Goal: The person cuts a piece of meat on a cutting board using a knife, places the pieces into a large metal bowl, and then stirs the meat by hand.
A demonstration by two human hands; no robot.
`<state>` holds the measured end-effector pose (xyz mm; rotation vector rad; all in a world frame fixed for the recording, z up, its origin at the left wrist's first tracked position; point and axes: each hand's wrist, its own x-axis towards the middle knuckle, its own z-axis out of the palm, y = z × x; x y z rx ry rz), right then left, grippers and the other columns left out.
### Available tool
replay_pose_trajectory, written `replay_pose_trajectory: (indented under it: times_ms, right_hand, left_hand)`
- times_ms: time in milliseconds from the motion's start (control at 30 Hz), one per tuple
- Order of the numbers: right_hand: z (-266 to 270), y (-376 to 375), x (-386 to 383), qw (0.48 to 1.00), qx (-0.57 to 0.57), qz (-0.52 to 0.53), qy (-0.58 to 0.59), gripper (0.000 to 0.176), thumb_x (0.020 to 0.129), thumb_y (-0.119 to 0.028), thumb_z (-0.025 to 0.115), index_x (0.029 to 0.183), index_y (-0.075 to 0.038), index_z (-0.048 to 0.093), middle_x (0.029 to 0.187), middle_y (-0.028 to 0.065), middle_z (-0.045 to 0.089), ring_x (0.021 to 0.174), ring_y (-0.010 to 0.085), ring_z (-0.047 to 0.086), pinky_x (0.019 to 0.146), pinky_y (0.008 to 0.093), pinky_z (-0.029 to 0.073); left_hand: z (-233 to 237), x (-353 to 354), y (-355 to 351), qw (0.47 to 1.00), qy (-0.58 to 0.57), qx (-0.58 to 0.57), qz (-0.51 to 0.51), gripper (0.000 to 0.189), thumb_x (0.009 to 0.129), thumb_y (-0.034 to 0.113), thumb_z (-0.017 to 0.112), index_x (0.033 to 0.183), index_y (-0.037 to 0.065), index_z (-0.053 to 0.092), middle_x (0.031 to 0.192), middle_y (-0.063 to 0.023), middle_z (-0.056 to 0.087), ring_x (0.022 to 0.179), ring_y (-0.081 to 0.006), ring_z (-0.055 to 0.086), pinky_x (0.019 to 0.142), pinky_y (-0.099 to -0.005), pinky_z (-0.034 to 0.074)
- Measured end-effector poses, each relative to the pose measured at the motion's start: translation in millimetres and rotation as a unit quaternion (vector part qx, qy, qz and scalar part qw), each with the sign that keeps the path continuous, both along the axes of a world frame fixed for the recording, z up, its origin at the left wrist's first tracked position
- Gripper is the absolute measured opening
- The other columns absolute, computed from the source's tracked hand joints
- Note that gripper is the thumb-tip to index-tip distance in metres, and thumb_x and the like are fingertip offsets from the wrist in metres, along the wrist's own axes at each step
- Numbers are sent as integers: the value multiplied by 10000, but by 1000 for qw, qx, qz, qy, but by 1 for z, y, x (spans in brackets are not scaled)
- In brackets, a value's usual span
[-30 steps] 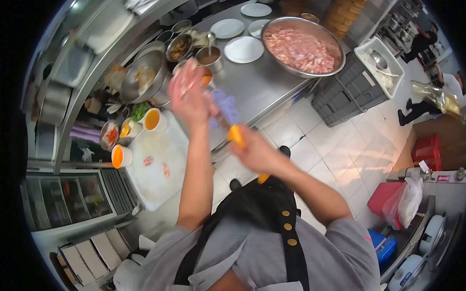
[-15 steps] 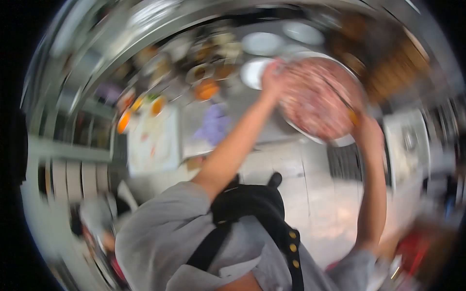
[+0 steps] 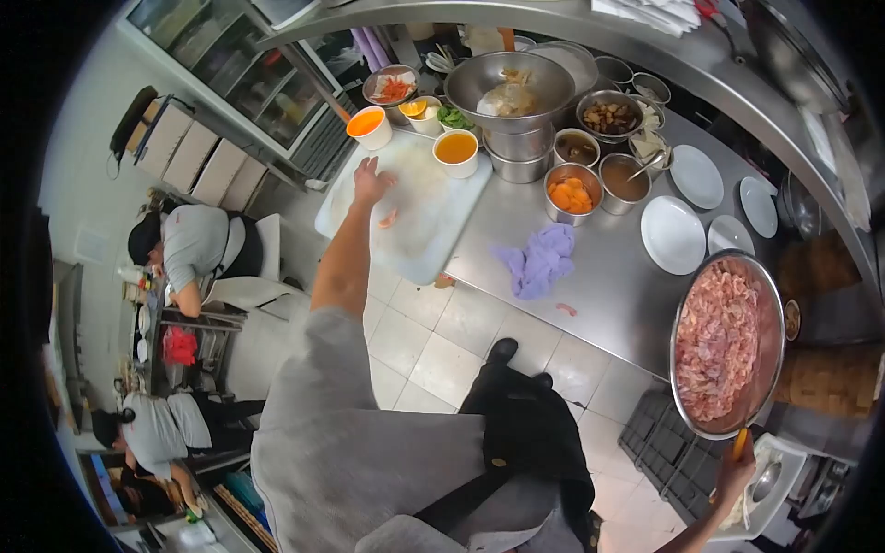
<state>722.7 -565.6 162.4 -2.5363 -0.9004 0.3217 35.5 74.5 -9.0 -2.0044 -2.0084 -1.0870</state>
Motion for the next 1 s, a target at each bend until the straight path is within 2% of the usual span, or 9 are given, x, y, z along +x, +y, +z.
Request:
replay_pose_trajectory:
  times_ms: [33, 133, 167, 233, 433, 700, 800, 900, 1000]
  right_hand:
    - [-11, -6, 6, 1000, -6, -7, -3, 533, 768, 28, 575, 1298, 4, 523, 1146, 138, 643, 1003, 170, 608, 865, 279, 466]
    - [-48, -26, 42, 990, 66, 44, -116, 523, 777, -42, 628, 1294, -53, 550, 666, 17, 545, 472, 71, 412, 414, 277, 320]
    - [-37, -19, 36, 990, 60, 47, -116, 523, 777, -42, 628, 1294, -53, 550, 666, 17, 545, 472, 71, 412, 414, 277, 320]
    - [8, 24, -14, 983, -124, -138, -4, 504, 794, -67, 638, 1285, -9, 539, 1134, 142, 648, 987, 180, 618, 840, 291, 476]
    - [-49, 5, 7, 996, 72, -15, -41, 448, 835, -112, 653, 1253, 15, 553, 1128, 126, 650, 1010, 182, 608, 870, 305, 464]
    - [-20, 21, -75, 989, 114, -98, 16, 444, 833, -49, 641, 1266, 1, 554, 1053, 58, 651, 898, 105, 569, 807, 254, 462]
    - [-8, 26, -98, 986, 107, -128, 28, 439, 820, -35, 648, 1252, -16, 572, 1082, 65, 658, 921, 120, 595, 819, 261, 469]
    - [3, 28, -123, 981, 55, -183, -14, 472, 779, -79, 671, 1244, -76, 587, 1048, 159, 678, 955, 205, 653, 837, 310, 483]
    - [23, 43, -142, 979, 44, -197, 2, 487, 746, -106, 683, 1225, -90, 597, 1013, 198, 668, 957, 301, 661, 832, 349, 493]
  left_hand:
    - [-6, 2, 13, 1000, -3, -6, -7, 329, 756, 189, 661, 1034, 15, 652, 1087, -167, 608, 1095, -360, 473, 936, -425, 418]
    - [-4, 14, -2, 977, 85, -177, -87, 154, 757, 161, 645, 797, 16, 679, 935, -167, 632, 1000, -340, 524, 898, -441, 427]
    - [4, 36, -20, 978, 84, -151, -114, 139, 752, 152, 637, 727, 21, 674, 890, -169, 633, 968, -331, 538, 875, -452, 434]
    - [-4, 53, -44, 968, 56, -72, -234, 112, 721, 135, 630, 712, 28, 660, 803, -173, 630, 928, -317, 548, 828, -459, 440]
    - [10, 24, -40, 974, 86, -85, -189, 56, 668, 82, 609, 656, 27, 610, 725, -174, 603, 832, -340, 547, 775, -454, 454]
    - [-2, 11, -104, 958, 60, -110, -257, 53, 772, 70, 604, 757, 48, 650, 716, -146, 616, 732, -346, 553, 676, -433, 482]
    - [8, 51, -115, 950, -12, -237, -204, 33, 779, 43, 634, 777, 12, 647, 752, -122, 637, 677, -218, 603, 603, -350, 497]
    - [42, 160, -148, 793, -367, -344, -345, 98, 778, -3, 674, 869, -13, 638, 817, -60, 646, 684, -103, 607, 577, -247, 504]
    - [121, 325, -222, 672, -428, -364, -483, 188, 791, 11, 686, 973, 15, 639, 863, -47, 660, 771, -108, 619, 681, -239, 513]
